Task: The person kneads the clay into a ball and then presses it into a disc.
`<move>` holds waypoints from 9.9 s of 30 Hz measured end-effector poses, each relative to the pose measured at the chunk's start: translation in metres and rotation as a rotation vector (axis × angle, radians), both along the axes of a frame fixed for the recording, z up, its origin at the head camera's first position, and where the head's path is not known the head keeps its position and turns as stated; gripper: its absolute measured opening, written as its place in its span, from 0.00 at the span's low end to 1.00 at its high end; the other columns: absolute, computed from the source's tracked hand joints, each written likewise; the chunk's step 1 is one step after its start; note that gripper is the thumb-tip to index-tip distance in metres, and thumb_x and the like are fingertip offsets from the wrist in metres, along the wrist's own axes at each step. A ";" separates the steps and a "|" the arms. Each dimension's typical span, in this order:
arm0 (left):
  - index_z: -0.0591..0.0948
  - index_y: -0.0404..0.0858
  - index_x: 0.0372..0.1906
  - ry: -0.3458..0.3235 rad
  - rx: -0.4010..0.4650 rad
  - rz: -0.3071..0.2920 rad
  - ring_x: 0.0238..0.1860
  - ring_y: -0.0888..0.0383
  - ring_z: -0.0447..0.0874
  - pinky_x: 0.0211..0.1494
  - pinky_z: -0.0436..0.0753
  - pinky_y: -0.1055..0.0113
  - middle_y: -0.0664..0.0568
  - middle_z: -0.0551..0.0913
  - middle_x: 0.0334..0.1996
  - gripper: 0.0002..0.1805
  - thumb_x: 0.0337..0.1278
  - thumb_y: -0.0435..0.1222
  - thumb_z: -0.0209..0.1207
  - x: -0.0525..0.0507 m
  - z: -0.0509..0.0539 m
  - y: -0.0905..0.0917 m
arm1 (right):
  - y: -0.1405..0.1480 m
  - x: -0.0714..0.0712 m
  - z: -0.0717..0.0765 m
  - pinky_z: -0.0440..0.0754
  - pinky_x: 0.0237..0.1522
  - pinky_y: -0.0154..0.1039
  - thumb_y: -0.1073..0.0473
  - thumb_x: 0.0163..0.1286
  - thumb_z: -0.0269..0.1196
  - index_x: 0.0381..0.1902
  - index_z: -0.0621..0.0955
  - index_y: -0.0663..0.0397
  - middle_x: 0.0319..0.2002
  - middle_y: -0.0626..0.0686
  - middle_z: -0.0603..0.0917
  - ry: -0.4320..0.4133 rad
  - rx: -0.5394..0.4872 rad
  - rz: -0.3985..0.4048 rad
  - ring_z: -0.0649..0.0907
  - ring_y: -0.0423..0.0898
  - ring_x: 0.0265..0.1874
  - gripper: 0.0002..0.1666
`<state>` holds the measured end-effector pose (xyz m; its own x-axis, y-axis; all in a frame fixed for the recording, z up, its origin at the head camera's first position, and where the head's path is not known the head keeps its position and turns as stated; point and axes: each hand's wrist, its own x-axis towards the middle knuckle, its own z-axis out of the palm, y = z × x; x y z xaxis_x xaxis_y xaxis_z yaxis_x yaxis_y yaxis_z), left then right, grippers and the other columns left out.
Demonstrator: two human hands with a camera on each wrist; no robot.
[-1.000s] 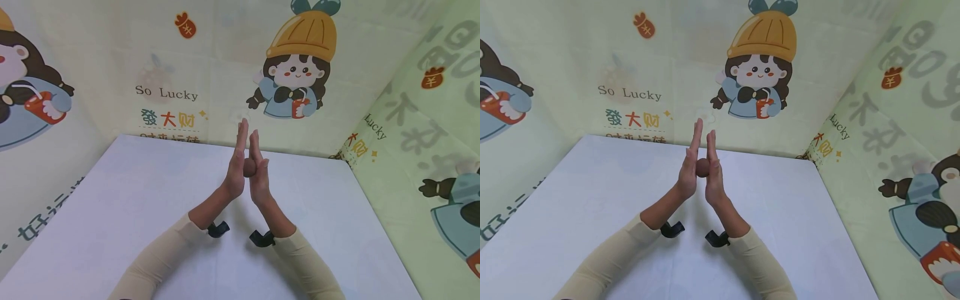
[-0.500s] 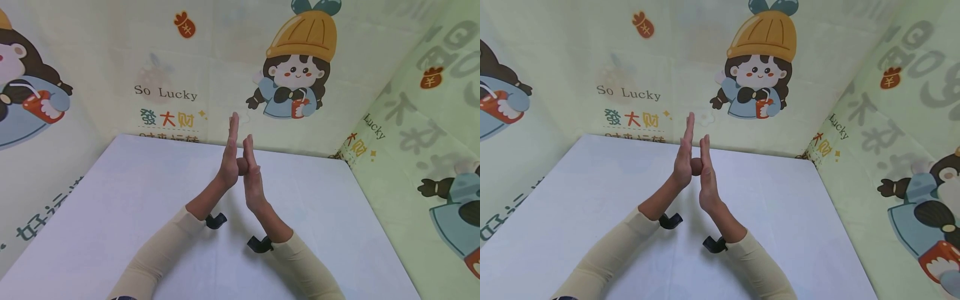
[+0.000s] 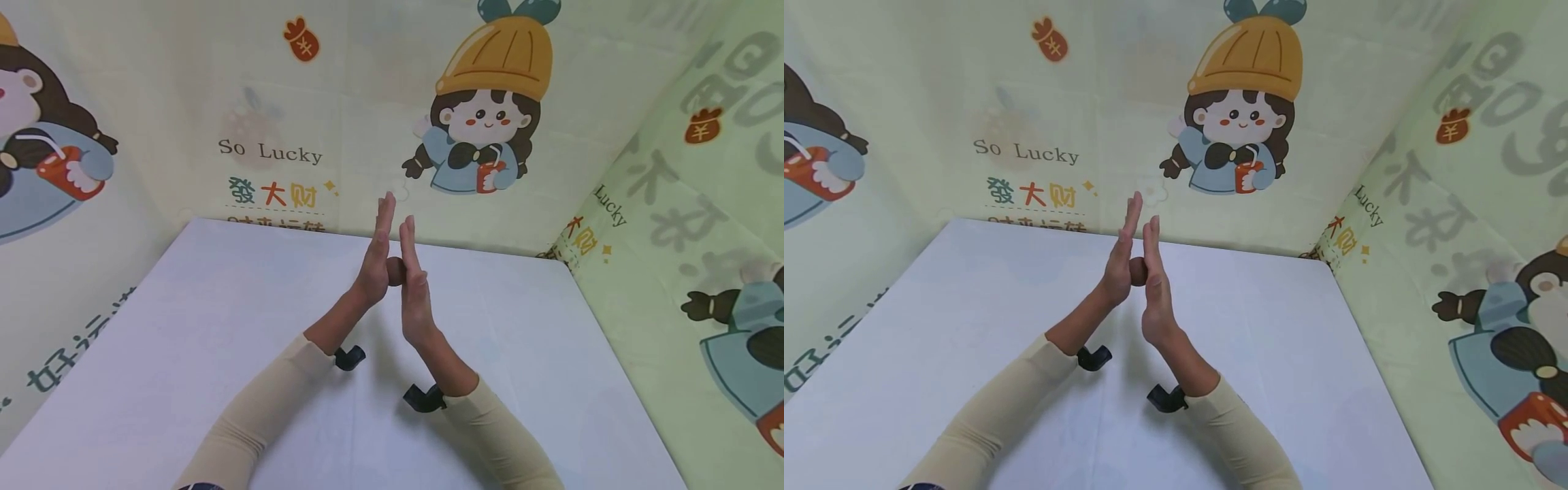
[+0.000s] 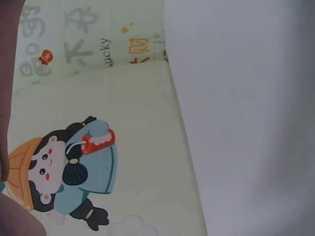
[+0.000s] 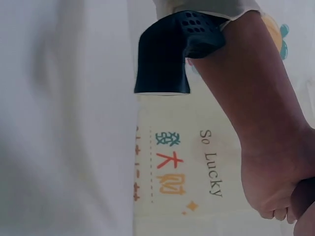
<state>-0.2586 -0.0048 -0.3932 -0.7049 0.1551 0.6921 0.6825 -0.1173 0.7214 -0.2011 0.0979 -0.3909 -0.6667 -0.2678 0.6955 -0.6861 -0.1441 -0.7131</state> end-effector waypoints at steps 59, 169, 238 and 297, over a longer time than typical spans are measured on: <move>0.40 0.32 0.85 0.126 -0.003 -0.066 0.84 0.45 0.25 0.81 0.30 0.47 0.48 0.36 0.86 0.46 0.81 0.63 0.24 0.061 0.000 0.030 | 0.024 -0.021 0.009 0.45 0.80 0.48 0.19 0.76 0.35 0.85 0.44 0.61 0.86 0.52 0.41 -0.110 -0.139 0.073 0.47 0.47 0.83 0.62; 0.41 0.35 0.85 0.080 -0.015 -0.031 0.84 0.56 0.27 0.81 0.32 0.47 0.51 0.36 0.86 0.50 0.78 0.67 0.26 0.061 0.002 0.028 | 0.022 -0.014 -0.003 0.44 0.81 0.50 0.20 0.77 0.36 0.85 0.45 0.62 0.86 0.53 0.44 -0.135 -0.165 0.075 0.45 0.44 0.83 0.61; 0.39 0.38 0.86 0.009 -0.126 -0.107 0.84 0.59 0.27 0.81 0.34 0.44 0.49 0.35 0.86 0.45 0.81 0.64 0.25 0.022 -0.029 0.020 | 0.026 -0.011 0.003 0.36 0.80 0.49 0.35 0.85 0.28 0.86 0.39 0.56 0.86 0.47 0.39 0.056 -0.007 -0.133 0.43 0.45 0.84 0.45; 0.37 0.41 0.86 -0.004 0.075 -0.016 0.83 0.65 0.24 0.80 0.30 0.45 0.53 0.31 0.86 0.48 0.78 0.67 0.28 0.022 0.028 0.006 | 0.002 0.004 -0.016 0.38 0.79 0.58 0.29 0.84 0.32 0.85 0.37 0.59 0.86 0.53 0.37 -0.109 -0.064 0.037 0.41 0.48 0.84 0.52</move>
<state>-0.2367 0.0012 -0.3651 -0.7058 0.1146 0.6991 0.6768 -0.1823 0.7132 -0.1974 0.1002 -0.4070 -0.7296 -0.2511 0.6361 -0.5986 -0.2152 -0.7716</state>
